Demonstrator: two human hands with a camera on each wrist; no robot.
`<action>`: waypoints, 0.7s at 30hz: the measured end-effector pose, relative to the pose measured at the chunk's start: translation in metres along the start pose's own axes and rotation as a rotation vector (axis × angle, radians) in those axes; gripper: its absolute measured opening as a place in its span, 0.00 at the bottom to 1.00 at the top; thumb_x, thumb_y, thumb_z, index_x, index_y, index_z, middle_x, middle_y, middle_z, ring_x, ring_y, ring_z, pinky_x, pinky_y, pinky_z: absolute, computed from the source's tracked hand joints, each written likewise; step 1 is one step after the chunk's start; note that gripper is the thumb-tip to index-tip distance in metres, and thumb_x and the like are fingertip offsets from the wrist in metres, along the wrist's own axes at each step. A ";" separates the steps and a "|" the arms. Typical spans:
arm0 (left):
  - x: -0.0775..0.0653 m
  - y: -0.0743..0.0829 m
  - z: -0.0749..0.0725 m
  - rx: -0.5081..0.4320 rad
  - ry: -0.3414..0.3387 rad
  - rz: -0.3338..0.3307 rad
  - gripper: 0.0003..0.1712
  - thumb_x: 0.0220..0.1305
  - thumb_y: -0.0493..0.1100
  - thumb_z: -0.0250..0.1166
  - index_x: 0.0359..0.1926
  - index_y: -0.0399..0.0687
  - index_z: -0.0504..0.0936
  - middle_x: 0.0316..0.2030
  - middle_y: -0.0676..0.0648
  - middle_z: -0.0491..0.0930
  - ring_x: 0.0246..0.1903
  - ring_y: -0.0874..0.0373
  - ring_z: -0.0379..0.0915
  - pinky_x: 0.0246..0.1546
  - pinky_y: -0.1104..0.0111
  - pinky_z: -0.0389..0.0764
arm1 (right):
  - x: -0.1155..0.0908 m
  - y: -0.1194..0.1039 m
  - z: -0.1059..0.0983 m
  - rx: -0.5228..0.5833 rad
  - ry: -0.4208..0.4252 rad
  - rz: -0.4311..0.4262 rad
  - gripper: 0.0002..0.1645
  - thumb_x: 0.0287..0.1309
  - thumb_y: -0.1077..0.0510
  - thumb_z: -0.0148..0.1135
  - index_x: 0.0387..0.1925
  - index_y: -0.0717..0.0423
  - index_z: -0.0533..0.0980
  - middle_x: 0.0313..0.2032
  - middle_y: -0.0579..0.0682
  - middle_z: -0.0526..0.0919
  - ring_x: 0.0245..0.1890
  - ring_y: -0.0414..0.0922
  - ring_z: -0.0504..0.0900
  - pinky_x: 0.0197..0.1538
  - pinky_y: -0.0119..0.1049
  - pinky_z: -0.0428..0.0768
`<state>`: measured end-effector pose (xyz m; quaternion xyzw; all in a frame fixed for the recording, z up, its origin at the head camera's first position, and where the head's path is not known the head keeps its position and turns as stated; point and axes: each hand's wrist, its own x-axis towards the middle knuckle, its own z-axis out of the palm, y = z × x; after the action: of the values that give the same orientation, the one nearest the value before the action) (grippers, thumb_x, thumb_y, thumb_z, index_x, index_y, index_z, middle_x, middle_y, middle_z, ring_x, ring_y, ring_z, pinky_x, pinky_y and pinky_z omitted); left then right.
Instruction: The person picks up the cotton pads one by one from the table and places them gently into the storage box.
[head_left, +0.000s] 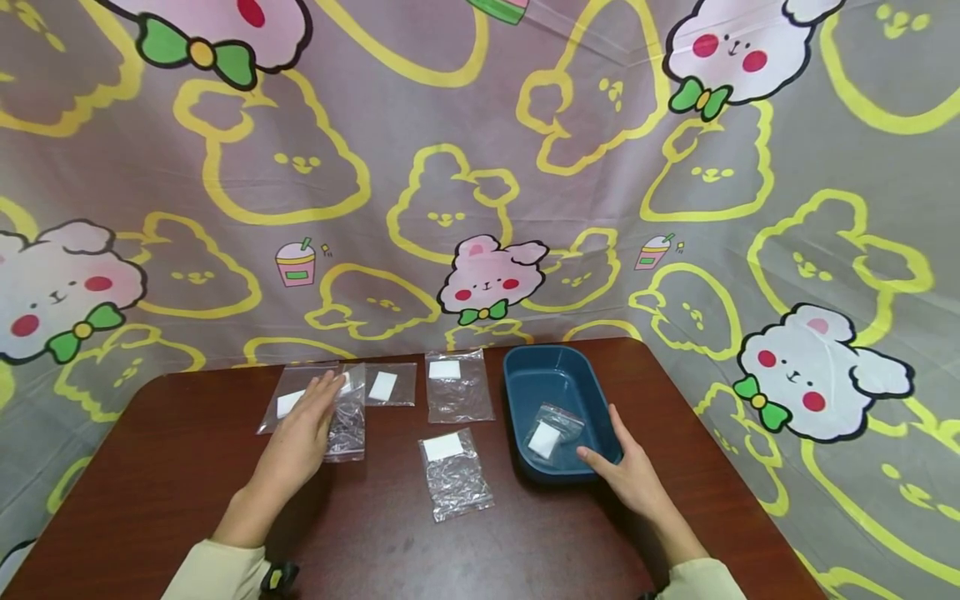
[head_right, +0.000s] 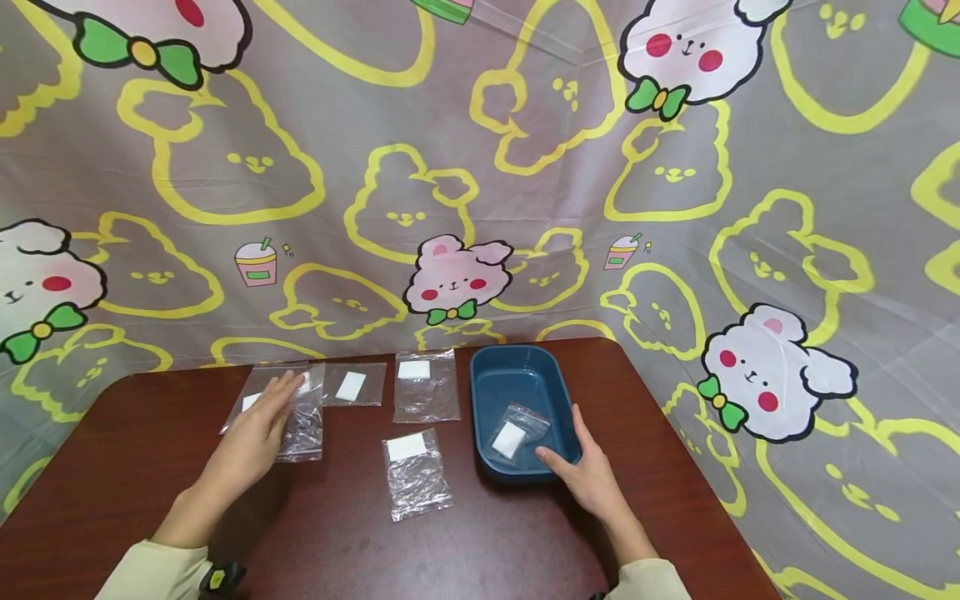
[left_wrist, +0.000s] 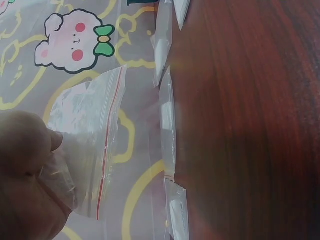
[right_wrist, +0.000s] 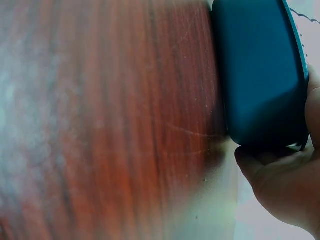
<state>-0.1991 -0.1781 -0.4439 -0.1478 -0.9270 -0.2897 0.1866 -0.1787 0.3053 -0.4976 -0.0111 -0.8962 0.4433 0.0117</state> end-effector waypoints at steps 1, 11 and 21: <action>0.000 0.000 0.000 0.002 0.000 -0.002 0.27 0.72 0.28 0.54 0.70 0.36 0.69 0.69 0.31 0.65 0.69 0.31 0.59 0.67 0.41 0.61 | 0.000 0.000 0.000 0.001 0.001 -0.003 0.63 0.60 0.37 0.68 0.81 0.50 0.41 0.78 0.62 0.47 0.75 0.63 0.50 0.72 0.65 0.54; 0.000 0.003 -0.002 0.013 0.012 0.010 0.25 0.73 0.29 0.53 0.70 0.36 0.70 0.69 0.31 0.65 0.68 0.31 0.60 0.67 0.41 0.61 | 0.000 0.003 0.001 0.013 0.007 -0.014 0.63 0.60 0.37 0.69 0.81 0.51 0.42 0.78 0.62 0.48 0.75 0.63 0.50 0.72 0.65 0.54; -0.002 0.003 0.007 0.018 0.024 0.023 0.24 0.73 0.29 0.54 0.68 0.35 0.71 0.68 0.31 0.67 0.68 0.32 0.61 0.66 0.41 0.62 | 0.000 0.003 0.001 0.002 0.008 -0.012 0.62 0.60 0.38 0.69 0.81 0.50 0.41 0.77 0.62 0.49 0.75 0.63 0.51 0.72 0.64 0.55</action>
<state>-0.1979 -0.1721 -0.4483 -0.1533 -0.9255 -0.2808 0.2026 -0.1790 0.3062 -0.5003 -0.0075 -0.8958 0.4441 0.0179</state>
